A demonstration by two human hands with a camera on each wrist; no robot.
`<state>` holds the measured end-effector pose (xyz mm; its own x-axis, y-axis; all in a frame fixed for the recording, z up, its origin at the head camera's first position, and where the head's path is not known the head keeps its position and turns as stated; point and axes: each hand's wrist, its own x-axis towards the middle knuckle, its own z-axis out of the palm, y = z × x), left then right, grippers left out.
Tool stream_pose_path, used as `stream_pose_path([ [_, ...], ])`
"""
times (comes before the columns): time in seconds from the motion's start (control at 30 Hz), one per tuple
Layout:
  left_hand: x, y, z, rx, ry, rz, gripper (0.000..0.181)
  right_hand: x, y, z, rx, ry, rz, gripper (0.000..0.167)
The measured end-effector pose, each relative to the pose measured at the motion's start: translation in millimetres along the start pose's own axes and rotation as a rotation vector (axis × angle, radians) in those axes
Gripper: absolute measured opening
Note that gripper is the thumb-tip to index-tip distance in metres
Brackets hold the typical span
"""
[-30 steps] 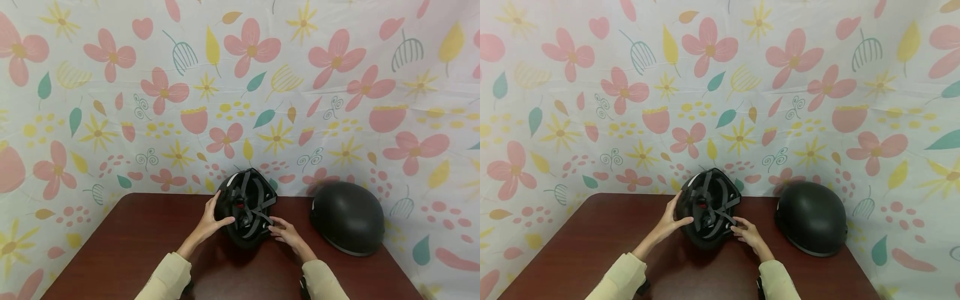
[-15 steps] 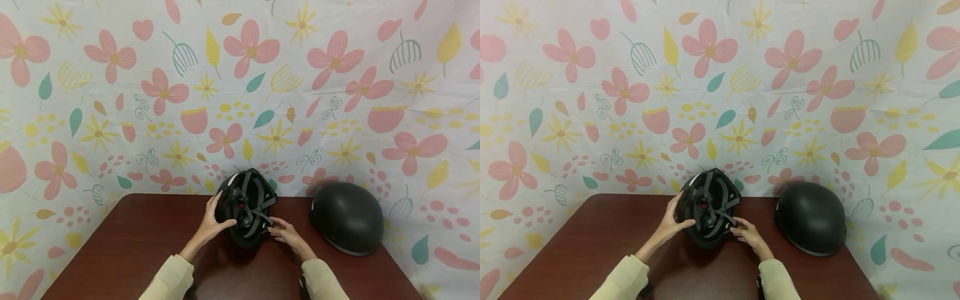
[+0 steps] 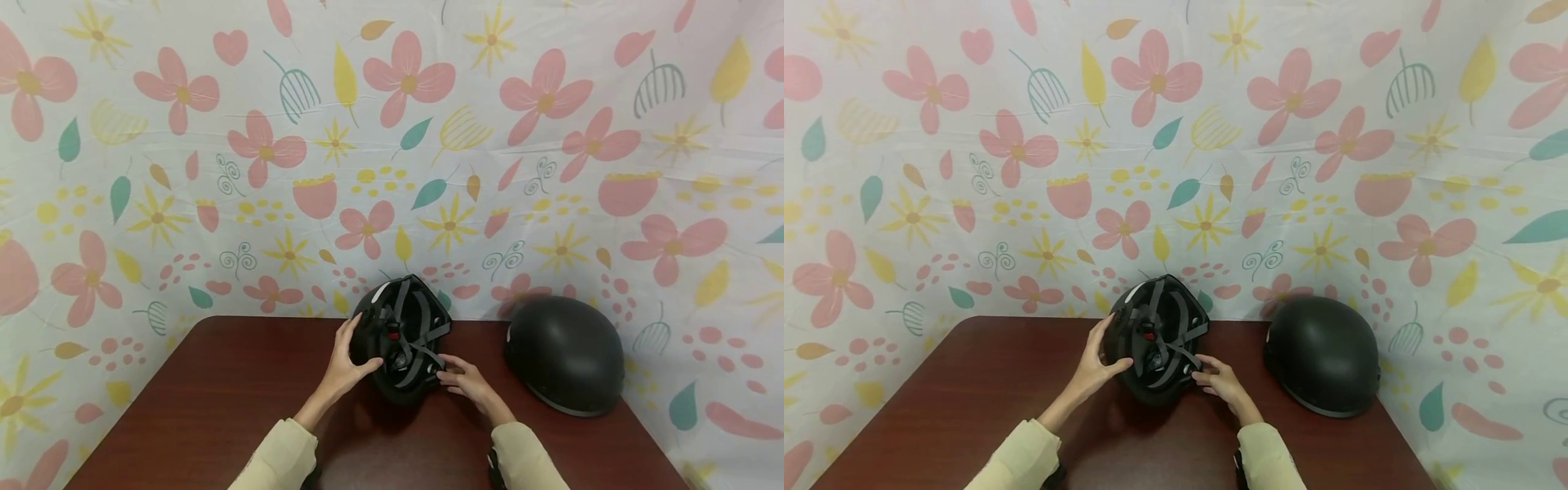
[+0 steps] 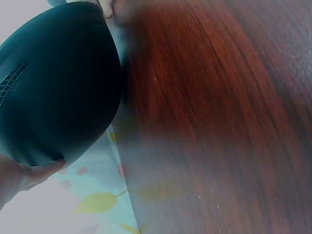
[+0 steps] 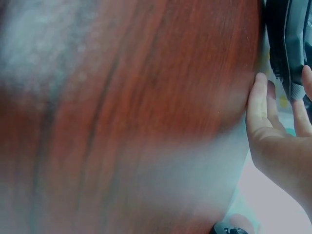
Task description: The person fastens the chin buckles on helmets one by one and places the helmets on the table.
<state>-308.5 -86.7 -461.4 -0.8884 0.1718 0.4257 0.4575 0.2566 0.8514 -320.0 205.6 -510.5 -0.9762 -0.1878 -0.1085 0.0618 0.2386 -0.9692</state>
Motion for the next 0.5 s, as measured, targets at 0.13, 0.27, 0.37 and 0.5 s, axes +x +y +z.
stream_pose_path([
  [0.13, -0.7, 2.0, 1.4, -0.002, 0.004, 0.008, 0.088, -1.8, -2.2, -1.1, 0.003, 0.008, 0.013, 0.057],
  [0.27, -0.8, 3.6, 2.0, -0.003, 0.002, 0.001, 0.087, -4.6, -7.7, -2.1, -0.005, 0.021, 0.02, 0.056],
  [0.37, -0.7, 4.4, 2.1, -0.001, 0.002, -0.005, 0.087, -6.6, -12.8, -2.6, -0.022, 0.027, 0.011, 0.055],
  [0.5, -0.6, 4.4, 2.1, 0.005, 0.001, -0.011, 0.087, -5.2, -18.2, -3.2, -0.049, 0.034, -0.002, 0.054],
])
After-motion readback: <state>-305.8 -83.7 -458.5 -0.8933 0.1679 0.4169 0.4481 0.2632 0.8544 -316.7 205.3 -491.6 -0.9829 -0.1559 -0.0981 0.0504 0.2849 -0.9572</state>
